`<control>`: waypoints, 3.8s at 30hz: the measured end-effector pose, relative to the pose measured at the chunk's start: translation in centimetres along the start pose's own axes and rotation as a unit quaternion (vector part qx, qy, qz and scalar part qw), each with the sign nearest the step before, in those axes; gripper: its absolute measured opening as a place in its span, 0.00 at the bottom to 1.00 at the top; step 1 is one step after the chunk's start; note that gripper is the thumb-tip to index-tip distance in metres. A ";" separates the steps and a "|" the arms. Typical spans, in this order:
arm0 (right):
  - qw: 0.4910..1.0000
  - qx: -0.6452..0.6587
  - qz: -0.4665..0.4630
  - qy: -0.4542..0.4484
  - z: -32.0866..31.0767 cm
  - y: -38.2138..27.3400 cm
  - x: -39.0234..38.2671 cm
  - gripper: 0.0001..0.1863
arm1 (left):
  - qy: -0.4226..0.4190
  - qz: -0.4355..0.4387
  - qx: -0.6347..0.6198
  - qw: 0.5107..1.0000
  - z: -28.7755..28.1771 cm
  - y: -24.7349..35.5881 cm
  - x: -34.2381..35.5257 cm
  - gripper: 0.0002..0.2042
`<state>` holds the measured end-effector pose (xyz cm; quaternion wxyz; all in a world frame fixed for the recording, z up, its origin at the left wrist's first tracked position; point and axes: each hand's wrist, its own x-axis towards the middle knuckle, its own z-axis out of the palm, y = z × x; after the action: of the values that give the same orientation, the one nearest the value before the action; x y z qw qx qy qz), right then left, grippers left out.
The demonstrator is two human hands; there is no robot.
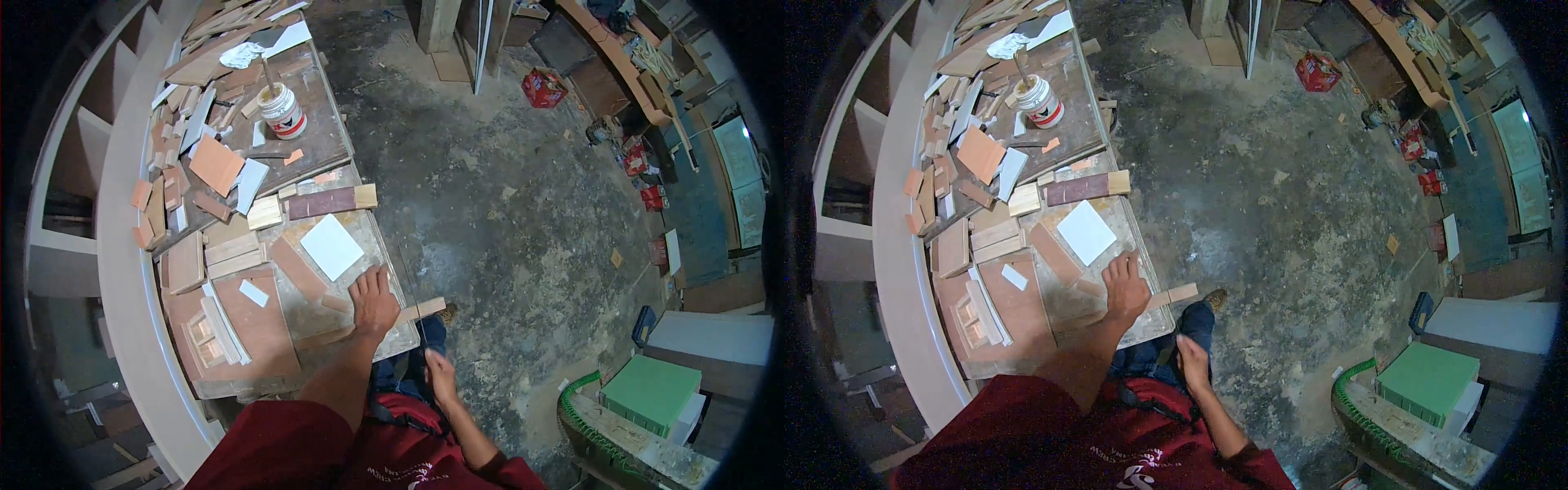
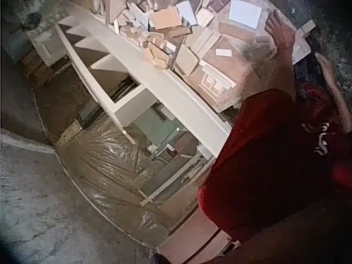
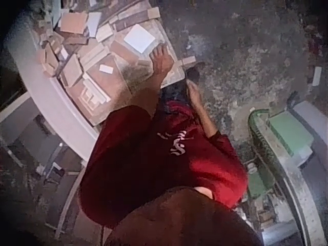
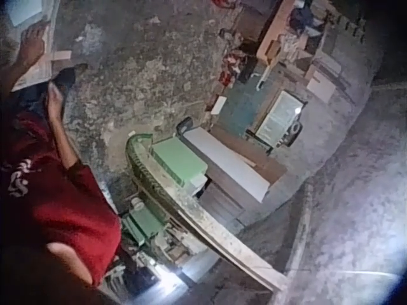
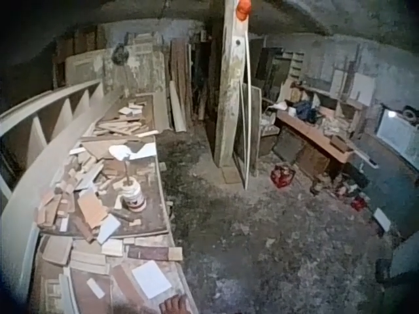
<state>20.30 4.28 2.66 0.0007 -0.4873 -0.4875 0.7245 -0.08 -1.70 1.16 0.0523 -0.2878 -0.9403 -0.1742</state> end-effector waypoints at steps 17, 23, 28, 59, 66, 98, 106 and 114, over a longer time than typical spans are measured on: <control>0.999 0.027 0.034 -0.024 0.4 -1.8 0.7 0.16 | -0.074 0.032 0.041 0.996 -0.2 0.1 0.2 0.32; 0.999 0.040 0.024 -0.007 1.2 -1.5 1.2 0.16 | -0.059 0.053 0.018 0.997 0.3 -0.2 -0.1 0.29; 0.998 0.010 0.056 0.016 0.6 -1.3 0.0 0.16 | -0.049 0.056 0.019 0.997 0.1 -0.5 -0.1 0.28; 0.999 0.018 0.050 -0.008 -0.7 1.2 -0.4 0.14 | -0.033 0.109 -0.091 0.989 0.3 -1.1 -0.2 0.04; 0.999 0.045 0.010 -0.030 -1.7 3.3 0.9 0.12 | -0.047 0.151 -0.132 0.979 0.4 -0.4 0.5 0.04; 0.987 -0.126 -0.091 -0.024 -1.8 2.0 0.0 0.17 | -0.149 0.400 -0.032 0.904 -1.3 -2.4 -0.6 0.17; 0.985 -0.135 -0.106 0.002 -2.7 3.1 0.0 0.18 | -0.116 0.400 -0.055 0.908 -0.9 -2.2 -0.3 0.17; 0.985 -0.147 -0.086 -0.006 -1.9 -1.1 1.9 0.16 | -0.063 0.354 -0.028 0.933 -0.9 -2.4 1.3 0.18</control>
<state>20.15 7.11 2.01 -0.0111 -0.4338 -0.6290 0.6451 -2.55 -3.21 1.57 0.0430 -0.6135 -0.7736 -0.1526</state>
